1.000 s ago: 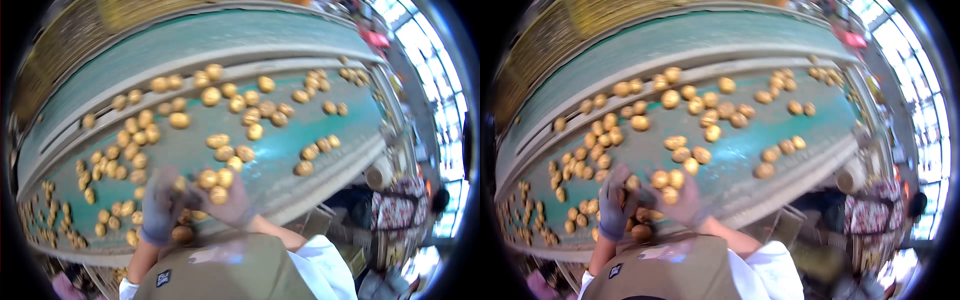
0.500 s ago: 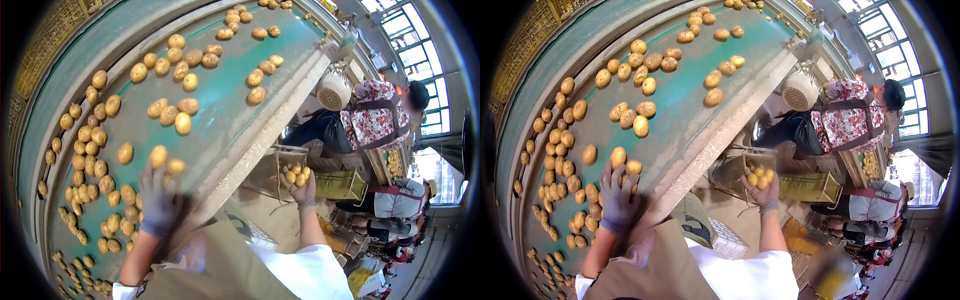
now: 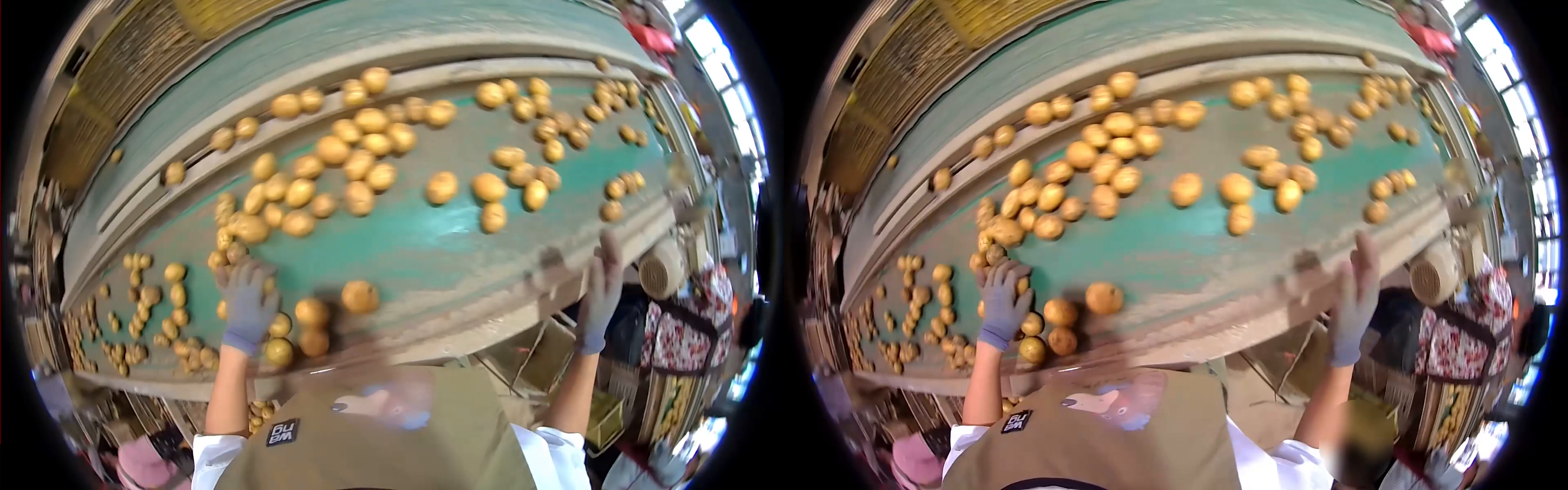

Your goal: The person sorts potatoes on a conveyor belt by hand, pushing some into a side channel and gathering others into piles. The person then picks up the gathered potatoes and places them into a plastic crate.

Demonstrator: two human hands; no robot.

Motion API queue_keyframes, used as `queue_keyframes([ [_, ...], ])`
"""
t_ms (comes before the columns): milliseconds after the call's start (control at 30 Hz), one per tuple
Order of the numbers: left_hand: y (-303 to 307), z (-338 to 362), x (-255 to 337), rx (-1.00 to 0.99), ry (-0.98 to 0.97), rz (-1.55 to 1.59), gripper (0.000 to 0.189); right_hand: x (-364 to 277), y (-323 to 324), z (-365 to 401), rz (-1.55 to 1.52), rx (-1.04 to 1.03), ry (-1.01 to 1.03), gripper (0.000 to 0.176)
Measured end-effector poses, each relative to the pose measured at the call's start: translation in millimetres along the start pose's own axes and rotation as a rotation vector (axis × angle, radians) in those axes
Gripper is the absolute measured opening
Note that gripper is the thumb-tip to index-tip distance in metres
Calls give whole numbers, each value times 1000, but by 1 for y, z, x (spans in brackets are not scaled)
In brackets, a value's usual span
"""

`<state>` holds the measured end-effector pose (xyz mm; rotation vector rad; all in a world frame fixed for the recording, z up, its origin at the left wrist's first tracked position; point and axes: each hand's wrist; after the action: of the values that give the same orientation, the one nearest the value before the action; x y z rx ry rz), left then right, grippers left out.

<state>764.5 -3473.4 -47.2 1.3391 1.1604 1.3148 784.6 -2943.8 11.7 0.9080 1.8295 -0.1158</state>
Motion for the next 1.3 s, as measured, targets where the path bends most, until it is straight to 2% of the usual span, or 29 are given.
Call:
queue_keyframes([
  [67, 6, 22, -60, -52, 234, -46, 42, -20, -53, -13, 453, -524, 493, 49],
  [133, 0, 46, -131, 54, 268, -145, 50, 13, -98, -21, 481, -520, 493, 48],
  [167, 18, 53, -145, 49, 299, -268, 54, 26, -118, -25, 531, -498, 472, 48],
  [200, 21, 62, -165, 57, 327, -264, 54, 23, -133, -29, 518, -509, 497, 48],
  [267, 19, 82, -200, 199, 536, -48, 50, 16, -161, -40, 424, -584, 277, 53],
  [300, 27, 87, -197, 280, 502, -80, 48, 57, -171, -36, 465, -692, 554, 55],
  [333, 33, 86, -184, 287, 523, -72, 48, 42, -186, -27, 462, -701, 577, 55],
  [400, 35, 80, -138, 332, 375, 196, 45, -6, -228, 11, 381, -668, 287, 51],
  [467, 31, 74, -86, 104, 235, 296, 35, -30, -251, 53, 405, -642, 421, 47],
  [533, 10, 79, -50, -27, -163, 268, 26, -94, -252, 82, 253, -868, 664, 47],
  [600, 14, 68, -12, 183, -466, 468, 20, -126, -262, 115, 177, -1006, 734, 41],
  [633, 7, 67, -6, 192, -458, 477, 20, -137, -271, 129, 183, -1014, 745, 41],
  [700, -10, 68, -8, 186, -577, 580, 21, -153, -289, 150, -256, -1199, 461, 35],
  [733, -12, 70, -20, 195, -572, 583, 21, -161, -296, 146, -253, -1204, 469, 35],
  [800, -13, 74, -43, -62, -595, 392, 31, -174, -312, 116, -287, -998, 193, 32],
  [833, 16, 66, -43, -28, -516, 191, 43, -157, -327, 96, -111, -898, 418, 33],
  [867, 16, 67, -54, -26, -515, 191, 43, -129, -343, 78, 66, -785, 633, 35],
  [933, 12, 71, -88, 122, -191, 158, 47, -91, -366, 57, 370, -779, 906, 37],
  [967, 9, 71, -103, 126, -195, 157, 47, -93, -373, 56, 372, -773, 908, 37],
  [1033, 1, 75, -133, -146, 141, 347, 51, -98, -384, 57, 599, -863, 1025, 36],
  [1067, 2, 74, -150, -145, 144, 346, 51, -99, -389, 55, 596, -864, 1028, 36],
  [1133, 9, 68, -189, 132, 114, 52, 54, -99, -398, 54, 533, -971, 947, 32],
  [1167, 14, 67, -205, 141, 126, 16, 57, -103, -398, 54, 546, -977, 831, 38],
  [1200, 19, 69, -220, 134, 151, -12, 57, -101, -396, 53, 272, -934, 762, 41],
  [1233, 22, 72, -232, 144, 157, -44, 57, -112, -402, 59, 135, -888, 562, 43],
  [1267, 24, 76, -243, 150, 164, -72, 57, -122, -408, 66, -46, -918, 346, 38],
  [1300, 24, 82, -252, 125, 163, -53, 58, -127, -417, 70, 2, -1004, 450, 37],
])
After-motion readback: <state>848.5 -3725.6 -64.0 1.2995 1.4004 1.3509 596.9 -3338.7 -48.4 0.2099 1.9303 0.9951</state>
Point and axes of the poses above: each hand's wrist, its own z-axis away from the middle knuckle, its own y-axis out of the back of the hand, x = y × z, and after that the axes turned 15 degrees about y, right-handed
